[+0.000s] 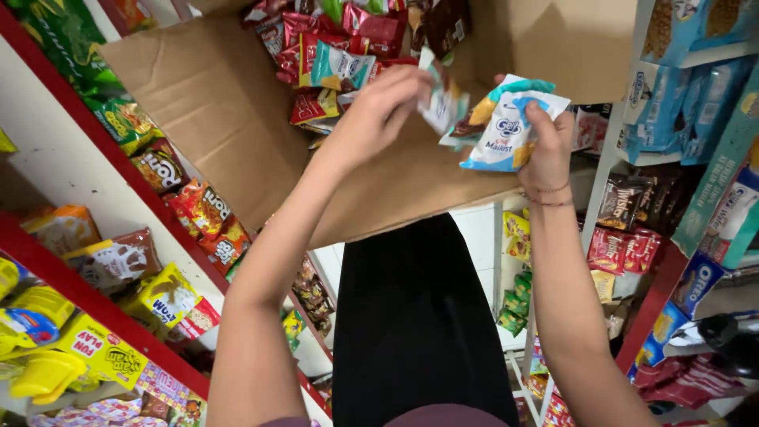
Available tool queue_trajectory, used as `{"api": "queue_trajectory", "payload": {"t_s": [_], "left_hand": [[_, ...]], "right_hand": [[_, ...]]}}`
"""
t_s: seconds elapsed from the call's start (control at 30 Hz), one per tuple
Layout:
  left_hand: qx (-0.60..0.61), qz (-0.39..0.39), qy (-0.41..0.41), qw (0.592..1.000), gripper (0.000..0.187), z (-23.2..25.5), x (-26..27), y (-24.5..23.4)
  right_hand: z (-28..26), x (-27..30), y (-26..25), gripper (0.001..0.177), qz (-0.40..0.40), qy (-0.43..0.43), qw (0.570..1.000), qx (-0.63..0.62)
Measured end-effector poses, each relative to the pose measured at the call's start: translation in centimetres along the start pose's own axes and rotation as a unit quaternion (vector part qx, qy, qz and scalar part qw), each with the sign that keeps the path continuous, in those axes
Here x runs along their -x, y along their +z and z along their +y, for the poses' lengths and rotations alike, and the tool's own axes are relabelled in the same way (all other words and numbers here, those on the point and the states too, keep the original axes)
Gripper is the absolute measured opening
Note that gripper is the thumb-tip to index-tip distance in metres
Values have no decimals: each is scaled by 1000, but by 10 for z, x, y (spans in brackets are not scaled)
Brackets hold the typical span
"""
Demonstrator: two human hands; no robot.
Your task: Organize snack items on store shelves by picking them from a box and placing them onto the rack.
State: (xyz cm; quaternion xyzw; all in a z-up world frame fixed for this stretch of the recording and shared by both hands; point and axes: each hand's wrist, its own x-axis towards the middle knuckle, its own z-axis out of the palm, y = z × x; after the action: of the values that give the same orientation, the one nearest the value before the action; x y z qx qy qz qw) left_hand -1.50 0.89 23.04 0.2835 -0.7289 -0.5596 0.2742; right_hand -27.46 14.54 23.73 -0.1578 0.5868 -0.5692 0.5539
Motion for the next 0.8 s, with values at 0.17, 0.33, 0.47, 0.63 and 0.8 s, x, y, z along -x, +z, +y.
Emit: {"api": "queue_trajectory", "payload": {"t_s": [0.17, 0.33, 0.47, 0.63, 0.8], "left_hand": [[152, 59, -6, 987, 17, 87, 14, -20], [583, 97, -149, 793, 18, 179, 20, -5], [681, 24, -117, 723, 36, 227, 40, 15], [324, -77, -161, 929, 15, 277, 61, 44], [213, -164, -147, 952, 27, 367, 69, 130]], "right_hand": [[-57, 30, 33, 36, -66, 17, 988, -142], [-106, 90, 43, 42, -132, 62, 929, -340], [-138, 149, 29, 46, -89, 72, 895, -431], [-192, 231, 8, 51, -64, 81, 931, -350], [-178, 331, -24, 37, 192, -146, 969, -60]]}}
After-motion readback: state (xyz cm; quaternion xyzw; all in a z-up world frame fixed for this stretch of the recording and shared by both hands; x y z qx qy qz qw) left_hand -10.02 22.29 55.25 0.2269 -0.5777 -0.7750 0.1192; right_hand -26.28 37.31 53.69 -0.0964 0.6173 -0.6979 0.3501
